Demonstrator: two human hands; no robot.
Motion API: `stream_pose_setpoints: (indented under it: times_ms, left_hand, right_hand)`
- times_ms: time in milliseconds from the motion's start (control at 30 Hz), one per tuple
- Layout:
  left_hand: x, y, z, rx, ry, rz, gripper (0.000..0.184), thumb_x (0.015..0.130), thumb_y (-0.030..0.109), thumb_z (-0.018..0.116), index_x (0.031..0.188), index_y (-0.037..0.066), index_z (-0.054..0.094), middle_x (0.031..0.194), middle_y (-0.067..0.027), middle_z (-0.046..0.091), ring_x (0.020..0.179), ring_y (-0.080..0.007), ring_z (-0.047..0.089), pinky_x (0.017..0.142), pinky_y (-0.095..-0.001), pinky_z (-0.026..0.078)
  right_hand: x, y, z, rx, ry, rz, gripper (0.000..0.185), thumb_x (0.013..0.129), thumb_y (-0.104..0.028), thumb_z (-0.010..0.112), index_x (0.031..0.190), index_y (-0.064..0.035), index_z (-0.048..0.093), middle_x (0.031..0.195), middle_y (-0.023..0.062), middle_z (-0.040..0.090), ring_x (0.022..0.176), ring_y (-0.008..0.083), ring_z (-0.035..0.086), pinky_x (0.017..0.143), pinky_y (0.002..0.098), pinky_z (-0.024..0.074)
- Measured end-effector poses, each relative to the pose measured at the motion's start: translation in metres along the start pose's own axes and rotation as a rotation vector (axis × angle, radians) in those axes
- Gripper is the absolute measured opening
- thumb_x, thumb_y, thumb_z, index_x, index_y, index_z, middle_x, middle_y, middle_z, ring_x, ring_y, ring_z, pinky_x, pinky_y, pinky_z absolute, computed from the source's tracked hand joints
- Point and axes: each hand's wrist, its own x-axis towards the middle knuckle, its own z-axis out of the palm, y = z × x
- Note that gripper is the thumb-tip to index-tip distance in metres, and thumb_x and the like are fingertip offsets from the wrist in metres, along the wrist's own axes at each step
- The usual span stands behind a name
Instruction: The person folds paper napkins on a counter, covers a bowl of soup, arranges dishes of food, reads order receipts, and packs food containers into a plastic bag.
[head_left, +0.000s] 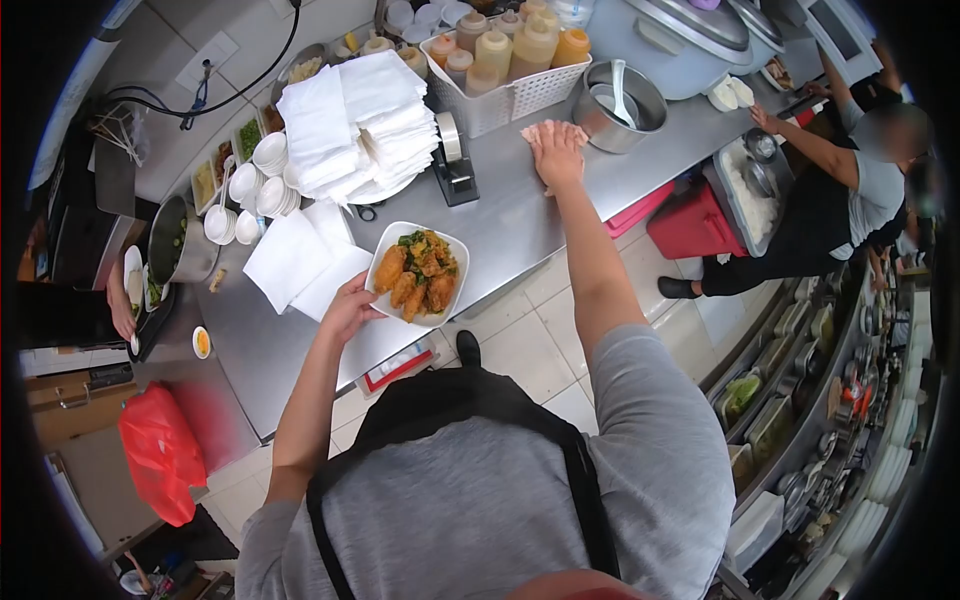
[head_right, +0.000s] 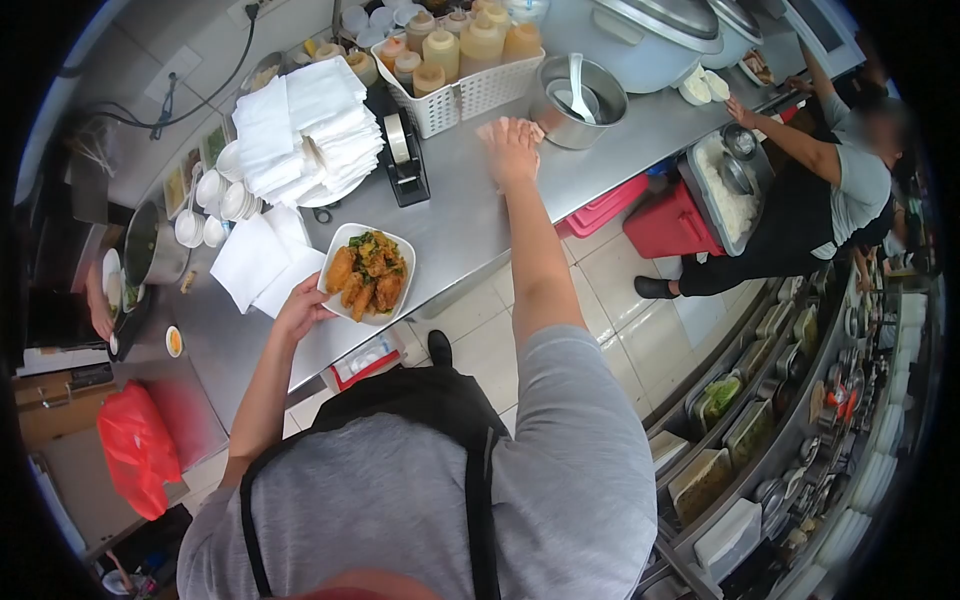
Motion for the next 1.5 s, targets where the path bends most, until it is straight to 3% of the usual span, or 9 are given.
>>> stream_pose_setpoints:
  times_ms: [400, 467, 600, 767, 1233, 1333, 1367, 1400, 1500]
  left_hand:
    - [-0.004, -0.002, 0.002, 0.023, 0.023, 0.028, 0.051, 0.077, -0.003, 0.042, 0.128, -0.002, 0.036, 0.109, -0.0149, 0.056, 0.088, -0.023, 0.062, 0.072, -0.0319, 0.055]
    - [-0.005, -0.003, 0.001, 0.026, 0.02, 0.03, 0.052, 0.077, -0.004, 0.042, 0.128, -0.001, 0.036, 0.107, -0.0147, 0.056, 0.088, -0.0227, 0.062, 0.071, -0.0316, 0.055]
    - [-0.006, -0.011, -0.002, -0.007, 0.044, 0.056, 0.054, 0.075, -0.004, 0.042, 0.129, -0.001, 0.036, 0.106, -0.0146, 0.057, 0.086, -0.0221, 0.063, 0.069, -0.0309, 0.056]
    - [-0.028, -0.021, -0.01, -0.039, 0.102, 0.053, 0.055, 0.075, -0.004, 0.043, 0.129, -0.001, 0.036, 0.107, -0.0143, 0.057, 0.087, -0.0222, 0.062, 0.068, -0.0308, 0.056]
    - [-0.133, -0.038, -0.054, -0.291, 0.324, 0.25, 0.053, 0.075, -0.003, 0.044, 0.127, -0.003, 0.036, 0.112, -0.0181, 0.054, 0.093, -0.0263, 0.06, 0.071, -0.0322, 0.056]
    - [-0.151, -0.044, -0.073, -0.327, 0.43, 0.234, 0.051, 0.076, -0.004, 0.045, 0.127, -0.004, 0.036, 0.109, -0.0176, 0.054, 0.091, -0.0252, 0.061, 0.07, -0.0312, 0.056]
    - [-0.158, -0.045, -0.078, -0.332, 0.437, 0.234, 0.051, 0.076, -0.004, 0.045, 0.126, -0.004, 0.037, 0.109, -0.0174, 0.055, 0.09, -0.0249, 0.061, 0.07, -0.031, 0.056]
    - [-0.162, -0.051, -0.084, -0.363, 0.446, 0.255, 0.051, 0.076, -0.004, 0.045, 0.126, -0.004, 0.037, 0.109, -0.0176, 0.054, 0.09, -0.0251, 0.061, 0.07, -0.031, 0.056]
    - [-0.176, -0.065, -0.104, -0.407, 0.495, 0.25, 0.051, 0.075, -0.005, 0.045, 0.126, -0.003, 0.037, 0.109, -0.0174, 0.054, 0.09, -0.0251, 0.061, 0.071, -0.0314, 0.056]
  right_hand:
    - [-0.17, -0.047, -0.132, 0.201, -0.13, -0.2, 0.036, 0.076, -0.003, 0.05, 0.112, -0.0001, 0.05, 0.112, 0.0179, 0.051, 0.108, 0.0342, 0.049, 0.074, 0.0387, 0.0491]
    - [-0.176, -0.046, -0.162, 0.684, -0.825, 0.115, 0.03, 0.079, 0.0, 0.048, 0.108, -0.0011, 0.057, 0.1, 0.0189, 0.061, 0.099, 0.0284, 0.058, 0.078, 0.0322, 0.0476]
    - [-0.125, -0.011, -0.152, 0.871, -0.283, 0.54, 0.02, 0.081, -0.011, 0.056, 0.098, -0.003, 0.063, 0.094, 0.0188, 0.063, 0.09, 0.0285, 0.061, 0.08, 0.0334, 0.0465]
    - [-0.079, -0.002, -0.06, -0.073, -0.021, -0.159, 0.036, 0.085, -0.02, 0.051, 0.118, -0.0062, 0.051, 0.128, 0.019, 0.043, 0.114, 0.0308, 0.045, 0.095, 0.0403, 0.0347]
    - [-0.216, -0.218, -0.118, 0.839, -0.292, -0.757, 0.042, 0.072, -0.008, 0.057, 0.114, -0.0078, 0.055, 0.107, 0.0087, 0.06, 0.102, 0.0238, 0.056, 0.087, 0.0357, 0.0435]
    - [-0.234, -0.211, -0.116, 1.128, -0.829, -0.228, 0.018, 0.079, -0.014, 0.054, 0.096, -0.0114, 0.06, 0.093, 0.0085, 0.062, 0.086, 0.0259, 0.06, 0.077, 0.0342, 0.048]
    - [-0.229, -0.189, -0.093, 0.824, -0.567, -0.471, 0.019, 0.084, -0.025, 0.051, 0.092, -0.0094, 0.059, 0.088, 0.01, 0.061, 0.079, 0.0265, 0.06, 0.07, 0.0342, 0.0487]
    - [-0.187, -0.191, -0.144, 0.709, -0.763, 0.0, 0.035, 0.092, -0.035, 0.038, 0.091, -0.0057, 0.057, 0.08, 0.0107, 0.062, 0.071, 0.0233, 0.059, 0.064, 0.0351, 0.0459]
    - [-0.113, -0.149, -0.17, 0.812, -0.528, 0.148, 0.031, 0.09, -0.034, 0.045, 0.085, -0.0085, 0.062, 0.079, 0.0113, 0.062, 0.068, 0.0211, 0.058, 0.06, 0.0335, 0.045]
